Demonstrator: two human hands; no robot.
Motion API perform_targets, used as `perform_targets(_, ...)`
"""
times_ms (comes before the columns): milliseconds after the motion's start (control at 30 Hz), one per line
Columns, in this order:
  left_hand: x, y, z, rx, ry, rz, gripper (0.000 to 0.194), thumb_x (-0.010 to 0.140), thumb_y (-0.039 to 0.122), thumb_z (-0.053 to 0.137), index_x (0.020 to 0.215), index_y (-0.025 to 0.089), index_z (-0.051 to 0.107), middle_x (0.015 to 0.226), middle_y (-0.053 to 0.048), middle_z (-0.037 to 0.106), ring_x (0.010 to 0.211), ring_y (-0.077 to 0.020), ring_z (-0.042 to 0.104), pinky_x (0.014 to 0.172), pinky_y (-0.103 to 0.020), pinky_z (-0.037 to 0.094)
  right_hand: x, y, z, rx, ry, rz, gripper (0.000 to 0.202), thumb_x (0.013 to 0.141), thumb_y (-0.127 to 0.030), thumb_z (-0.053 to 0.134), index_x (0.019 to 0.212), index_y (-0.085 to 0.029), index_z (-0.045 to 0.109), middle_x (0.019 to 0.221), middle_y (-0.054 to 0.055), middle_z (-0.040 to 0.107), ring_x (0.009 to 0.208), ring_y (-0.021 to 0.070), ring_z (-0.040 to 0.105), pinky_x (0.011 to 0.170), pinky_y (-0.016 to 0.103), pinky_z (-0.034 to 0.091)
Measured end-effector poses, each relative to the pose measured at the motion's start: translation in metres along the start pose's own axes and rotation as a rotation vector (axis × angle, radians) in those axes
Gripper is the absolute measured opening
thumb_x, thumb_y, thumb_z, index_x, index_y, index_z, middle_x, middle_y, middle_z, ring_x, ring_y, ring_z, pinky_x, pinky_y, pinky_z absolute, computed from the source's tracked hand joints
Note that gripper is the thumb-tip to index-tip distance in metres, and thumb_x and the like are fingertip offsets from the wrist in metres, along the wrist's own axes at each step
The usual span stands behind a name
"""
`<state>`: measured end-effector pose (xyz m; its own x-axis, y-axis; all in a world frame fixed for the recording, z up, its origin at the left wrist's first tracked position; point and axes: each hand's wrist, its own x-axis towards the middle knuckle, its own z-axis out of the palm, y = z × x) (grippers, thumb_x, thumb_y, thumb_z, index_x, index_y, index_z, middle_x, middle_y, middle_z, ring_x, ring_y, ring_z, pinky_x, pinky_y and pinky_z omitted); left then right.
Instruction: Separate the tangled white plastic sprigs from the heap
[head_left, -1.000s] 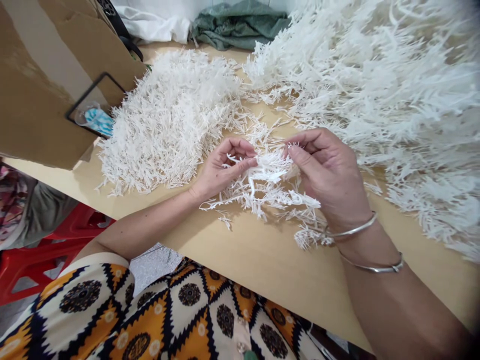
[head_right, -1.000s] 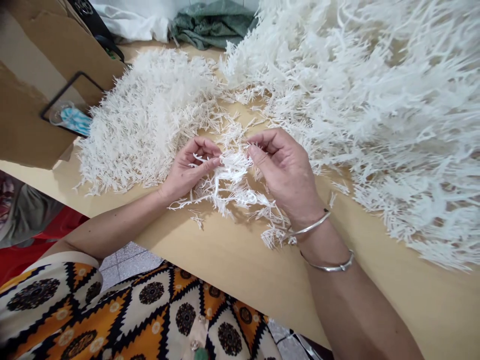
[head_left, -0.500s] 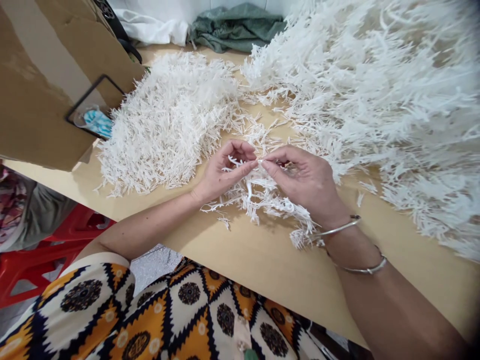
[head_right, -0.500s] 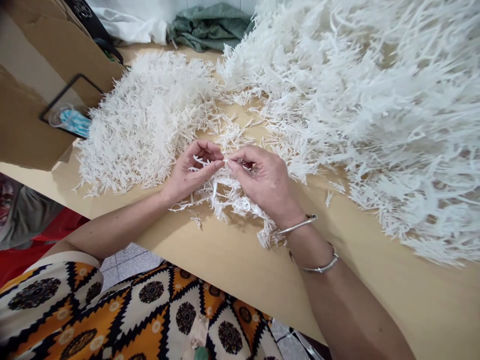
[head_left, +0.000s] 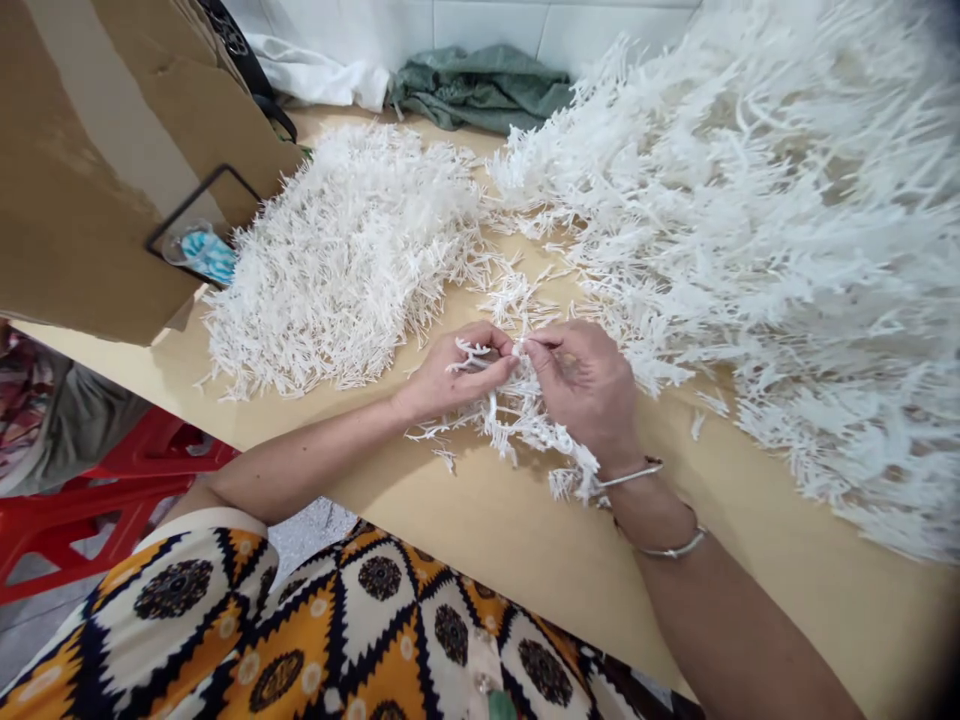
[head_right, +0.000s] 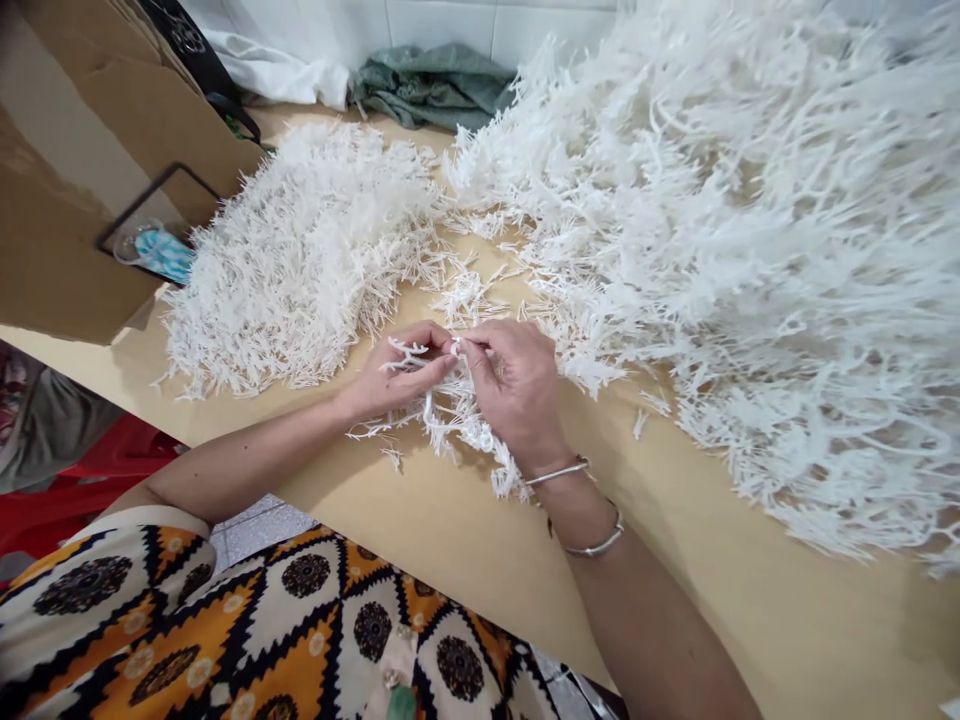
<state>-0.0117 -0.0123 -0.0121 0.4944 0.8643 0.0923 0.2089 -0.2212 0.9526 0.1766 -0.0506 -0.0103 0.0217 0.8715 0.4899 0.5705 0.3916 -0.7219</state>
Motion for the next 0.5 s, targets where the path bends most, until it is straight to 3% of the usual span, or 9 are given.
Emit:
perform_targets(133, -0.001, 0.003, -0.001, 0.002, -0.026, -0.043, 0.019, 0.091, 0.036, 0.067, 0.091, 0.018, 0.066, 0.082, 0.0, 0.064, 0.069, -0.0087, 0.051, 0.065, -0.024, 0.042, -0.002, 0.007, 0.002, -0.281, -0.02, -0.112, 0.017, 0.101, -0.034, 0.059, 0.09, -0.027, 0.07, 0.088, 0.006, 0.075, 0.094, 0.029, 0.062, 0.092, 0.05, 0.039)
perform_targets(300, 0.001, 0.004, -0.004, -0.003, -0.024, -0.051, 0.017, 0.09, 0.034, 0.066, 0.088, 0.017, 0.065, 0.079, 0.001, 0.061, 0.068, -0.0086, 0.049, 0.064, -0.024, 0.04, -0.002, 0.009, 0.014, -0.29, 0.0, -0.097, 0.02, 0.103, -0.031, 0.053, 0.087, -0.025, 0.064, 0.084, 0.005, 0.071, 0.087, 0.0246, 0.06, 0.087, 0.044, 0.043)
perform_targets(400, 0.001, 0.004, -0.007, -0.034, -0.091, -0.029, 0.019, 0.092, 0.037, 0.066, 0.091, 0.018, 0.067, 0.082, -0.001, 0.065, 0.072, -0.0099, 0.054, 0.068, -0.025, 0.045, 0.002, 0.017, 0.015, -0.237, 0.029, 0.022, 0.018, 0.099, -0.026, 0.054, 0.082, -0.025, 0.059, 0.079, 0.003, 0.068, 0.08, 0.022, 0.059, 0.081, 0.04, 0.046)
perform_targets(500, 0.0, 0.002, -0.007, -0.042, -0.176, 0.065, 0.022, 0.093, 0.04, 0.069, 0.09, 0.018, 0.069, 0.093, -0.005, 0.072, 0.087, -0.0136, 0.064, 0.083, -0.03, 0.052, 0.007, 0.034, 0.006, -0.158, 0.088, 0.209, 0.014, 0.094, -0.025, 0.058, 0.08, -0.025, 0.057, 0.073, 0.0, 0.063, 0.07, 0.0191, 0.058, 0.072, 0.036, 0.047)
